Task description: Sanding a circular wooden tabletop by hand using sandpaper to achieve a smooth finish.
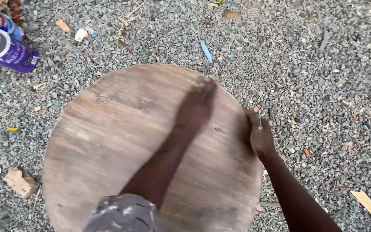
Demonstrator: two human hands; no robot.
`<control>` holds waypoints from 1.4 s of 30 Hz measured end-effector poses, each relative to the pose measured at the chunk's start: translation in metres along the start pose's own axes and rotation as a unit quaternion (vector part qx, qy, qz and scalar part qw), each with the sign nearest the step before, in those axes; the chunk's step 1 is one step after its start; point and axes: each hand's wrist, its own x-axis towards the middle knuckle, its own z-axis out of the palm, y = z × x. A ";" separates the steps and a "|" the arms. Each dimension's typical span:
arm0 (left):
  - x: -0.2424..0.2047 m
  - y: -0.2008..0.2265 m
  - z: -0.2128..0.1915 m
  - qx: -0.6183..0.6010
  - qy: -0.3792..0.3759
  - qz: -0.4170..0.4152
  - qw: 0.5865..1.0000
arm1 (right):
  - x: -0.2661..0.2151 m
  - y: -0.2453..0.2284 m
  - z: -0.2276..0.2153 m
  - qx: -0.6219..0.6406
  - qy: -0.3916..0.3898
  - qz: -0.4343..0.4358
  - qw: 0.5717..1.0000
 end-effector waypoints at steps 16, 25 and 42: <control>-0.023 -0.111 -0.098 0.104 0.127 -0.078 0.983 | -0.023 -0.016 0.003 0.033 0.012 0.009 0.999; -0.041 0.088 -0.079 -0.025 -0.156 0.007 0.987 | -0.036 -0.007 -0.013 0.323 -0.042 0.212 0.921; -0.087 -0.017 -0.103 0.102 0.055 -0.057 0.992 | -0.078 0.003 -0.013 0.097 -0.024 0.147 0.984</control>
